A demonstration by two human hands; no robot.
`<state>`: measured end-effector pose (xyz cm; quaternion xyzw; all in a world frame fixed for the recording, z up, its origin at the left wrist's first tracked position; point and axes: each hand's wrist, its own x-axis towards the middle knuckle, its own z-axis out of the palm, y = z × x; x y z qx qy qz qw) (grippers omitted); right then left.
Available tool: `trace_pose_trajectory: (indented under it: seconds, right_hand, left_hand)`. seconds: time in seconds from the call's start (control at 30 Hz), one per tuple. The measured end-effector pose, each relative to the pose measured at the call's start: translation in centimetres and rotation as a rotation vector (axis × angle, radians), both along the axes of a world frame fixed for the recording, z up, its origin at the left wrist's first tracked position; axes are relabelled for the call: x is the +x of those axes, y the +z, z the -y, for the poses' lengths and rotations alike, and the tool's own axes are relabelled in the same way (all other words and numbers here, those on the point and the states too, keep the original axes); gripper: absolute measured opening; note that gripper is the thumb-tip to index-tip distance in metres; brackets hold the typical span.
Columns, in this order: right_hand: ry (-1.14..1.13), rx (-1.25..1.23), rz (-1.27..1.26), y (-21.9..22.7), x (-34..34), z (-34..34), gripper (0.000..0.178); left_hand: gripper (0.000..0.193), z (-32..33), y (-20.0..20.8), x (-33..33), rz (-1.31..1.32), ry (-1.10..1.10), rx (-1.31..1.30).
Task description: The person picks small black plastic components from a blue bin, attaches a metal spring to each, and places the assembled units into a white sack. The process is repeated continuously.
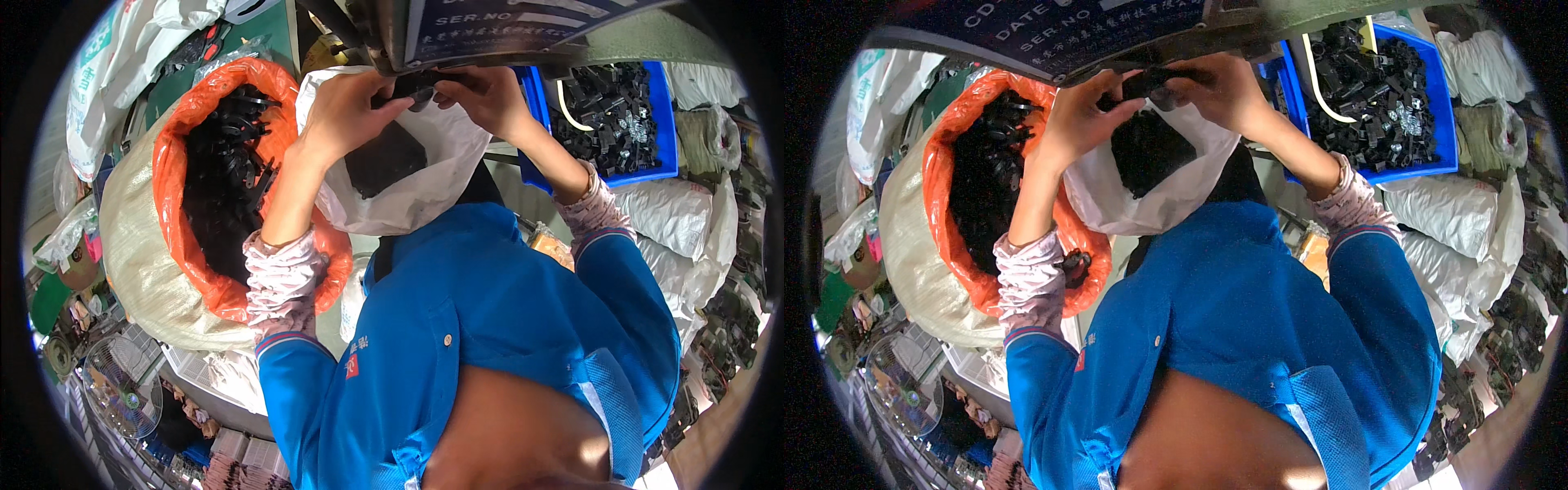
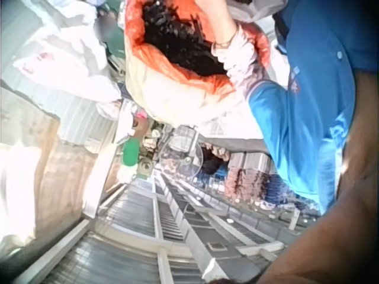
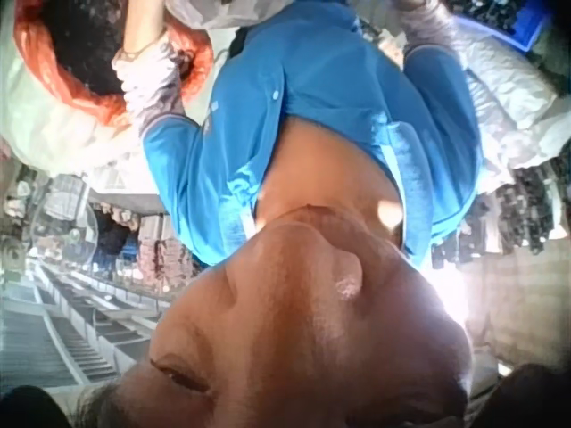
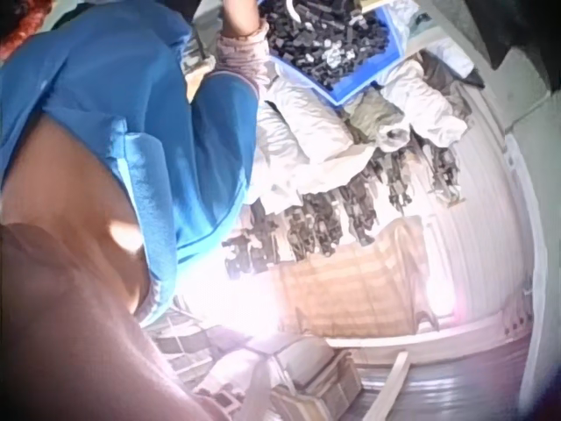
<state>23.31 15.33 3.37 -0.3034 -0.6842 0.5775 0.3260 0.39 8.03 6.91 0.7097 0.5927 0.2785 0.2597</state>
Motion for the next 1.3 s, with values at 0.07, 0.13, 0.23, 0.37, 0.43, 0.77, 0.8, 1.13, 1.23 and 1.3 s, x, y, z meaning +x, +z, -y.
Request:
trace_pose_trajectory:
  seconds: [0.07, 0.13, 0.23, 0.37, 0.43, 0.77, 0.8, 1.13, 1.23, 1.3]
  right_hand:
    - [0.009, 0.021, 0.043, 0.1, 0.0, -0.5, 0.027]
    - [0.037, 0.008, 0.081, 0.2, 0.1, -0.6, 0.027]
    - [0.114, -0.081, 0.047, 0.5, 0.5, -1.4, 0.03]
    - [0.201, 0.834, 0.61, -7.5, 1.4, -8.6, 0.04]
    - [0.203, 1.238, 1.018, -7.8, 0.0, -9.5, 0.042]
    - [0.077, 1.219, 0.993, -10.5, -1.3, -9.4, 0.052]
    - [0.101, 1.162, 0.972, -11.8, -1.1, -10.4, 0.057]
    - [-0.067, 0.849, 0.853, -14.7, -2.0, -13.8, 0.047]
    - [-0.082, 1.114, 0.761, -16.1, -1.8, -15.0, 0.045]
    - [-0.055, 1.288, 0.922, -14.8, -1.9, -13.6, 0.047]
  left_hand:
    - [0.028, -0.1, 0.0, -0.4, -0.013, -0.045, 0.084]
    - [0.026, 0.8, 0.1, -0.3, 0.015, -0.046, 0.232]
    - [0.022, 1.7, -0.1, -0.8, 0.107, -0.009, 0.086]
    - [0.021, 1.6, 0.0, -0.4, 0.095, -0.005, 0.127]
    - [0.021, 1.6, 0.6, -0.4, 0.074, 0.037, 0.009]
    - [0.021, 2.4, 0.2, 0.1, 0.025, 0.052, 0.17]
    - [0.021, 2.6, 0.0, 0.9, 0.025, 0.066, 0.232]
    - [0.041, 11.8, -8.9, -7.1, -0.185, 0.773, -0.057]
    - [0.05, 15.3, -14.1, -13.8, -0.69, 0.751, -0.146]
    - [0.051, 17.0, -16.3, -15.4, -0.782, 0.68, -0.212]
